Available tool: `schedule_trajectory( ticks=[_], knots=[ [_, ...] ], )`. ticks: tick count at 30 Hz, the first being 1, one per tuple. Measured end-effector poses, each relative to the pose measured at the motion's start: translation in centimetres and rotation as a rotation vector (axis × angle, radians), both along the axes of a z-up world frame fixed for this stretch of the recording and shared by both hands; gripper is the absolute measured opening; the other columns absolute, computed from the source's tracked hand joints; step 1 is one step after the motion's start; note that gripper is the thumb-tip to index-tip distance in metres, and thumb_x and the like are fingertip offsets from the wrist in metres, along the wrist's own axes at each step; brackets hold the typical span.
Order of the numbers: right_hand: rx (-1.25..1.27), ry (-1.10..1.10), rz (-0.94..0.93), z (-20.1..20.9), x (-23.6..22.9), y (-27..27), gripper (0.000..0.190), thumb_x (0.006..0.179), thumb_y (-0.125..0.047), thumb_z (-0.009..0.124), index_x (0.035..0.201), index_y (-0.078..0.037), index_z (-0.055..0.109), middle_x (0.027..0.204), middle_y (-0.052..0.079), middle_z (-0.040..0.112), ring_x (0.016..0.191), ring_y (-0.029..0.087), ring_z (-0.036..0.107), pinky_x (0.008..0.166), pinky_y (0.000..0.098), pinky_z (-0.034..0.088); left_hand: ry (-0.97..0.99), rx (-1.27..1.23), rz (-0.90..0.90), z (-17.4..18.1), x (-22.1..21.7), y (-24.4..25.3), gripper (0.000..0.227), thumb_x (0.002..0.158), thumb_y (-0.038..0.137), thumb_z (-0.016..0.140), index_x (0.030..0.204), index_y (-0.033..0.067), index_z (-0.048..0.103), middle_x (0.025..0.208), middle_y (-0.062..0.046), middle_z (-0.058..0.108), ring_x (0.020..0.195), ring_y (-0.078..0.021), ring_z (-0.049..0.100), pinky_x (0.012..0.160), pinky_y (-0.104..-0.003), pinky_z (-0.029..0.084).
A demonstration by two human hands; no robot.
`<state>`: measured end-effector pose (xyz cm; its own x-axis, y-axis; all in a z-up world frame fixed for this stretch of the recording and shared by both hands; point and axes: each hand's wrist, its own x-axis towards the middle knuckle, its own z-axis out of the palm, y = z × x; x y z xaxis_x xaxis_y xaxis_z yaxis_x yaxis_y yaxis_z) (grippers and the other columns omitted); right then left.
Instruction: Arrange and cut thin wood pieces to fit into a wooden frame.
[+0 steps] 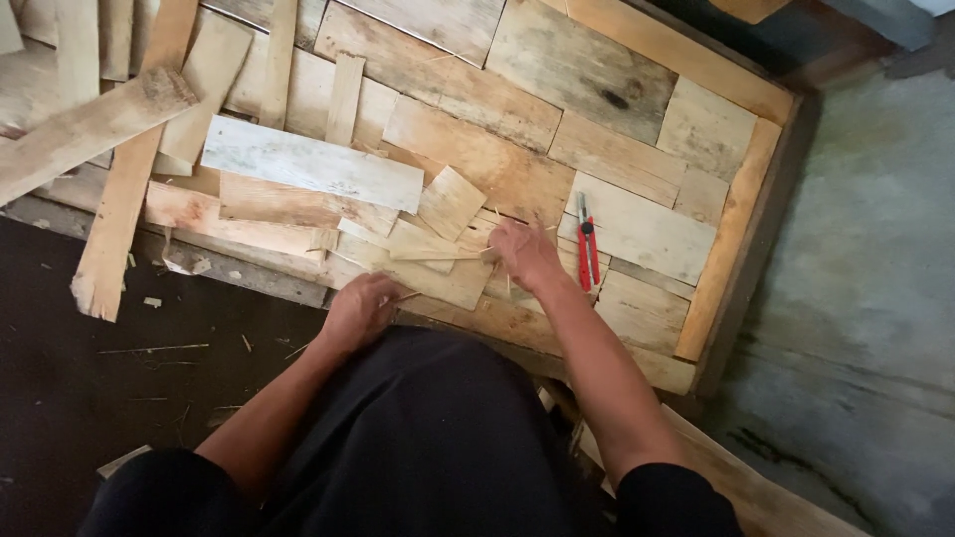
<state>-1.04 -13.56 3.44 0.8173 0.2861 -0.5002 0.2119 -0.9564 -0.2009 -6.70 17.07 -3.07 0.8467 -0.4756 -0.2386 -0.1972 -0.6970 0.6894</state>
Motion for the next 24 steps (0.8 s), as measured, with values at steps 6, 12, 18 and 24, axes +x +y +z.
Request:
schedule_trajectory(
  ticks=[6,12,18,24],
  knots=[
    [0.123,-0.194,-0.023,-1.4,0.3,-2.3,0.013,0.087,-0.012,0.067,0.098,-0.009,0.061,0.099,0.011,0.069,0.104,0.033,0.065,0.101,0.0561,0.046,-0.015,-0.05,0.14,0.9,1.7,-1.0,0.007,0.092,0.009,0.065,0.091,0.0048,0.069,0.094,-0.012,0.075,0.081,-0.024,0.071,0.067,-0.038,0.061],
    [0.108,0.01,-0.322,0.4,0.9,-1.8,0.034,0.087,-0.02,0.065,0.118,-0.009,0.059,0.113,0.02,0.066,0.105,0.036,0.066,0.094,0.0493,0.054,0.294,0.086,0.238,7.2,3.5,-4.0,0.012,0.101,0.009,0.052,0.106,0.0011,0.059,0.083,-0.017,0.067,0.068,-0.0254,0.06,0.058,-0.041,0.053],
    [0.007,-0.174,-0.341,-12.3,-0.2,-2.8,0.025,0.085,-0.003,0.066,0.11,-0.002,0.064,0.118,0.018,0.068,0.111,0.033,0.068,0.1,0.0467,0.054,0.03,0.243,-0.093,-0.9,4.6,-5.9,0.012,0.096,0.004,0.053,0.105,-0.0012,0.06,0.094,-0.016,0.064,0.075,-0.0242,0.059,0.068,-0.039,0.056],
    [0.146,0.046,-0.554,-10.1,0.1,-1.5,0.026,0.096,-0.023,0.068,0.114,-0.006,0.063,0.115,0.017,0.07,0.105,0.034,0.071,0.094,0.0467,0.056,-0.166,0.164,-0.254,2.3,6.3,-6.4,0.037,0.078,0.013,0.073,0.111,0.0013,0.061,0.123,-0.021,0.059,0.091,-0.038,0.069,0.079,-0.048,0.058]
  ],
)
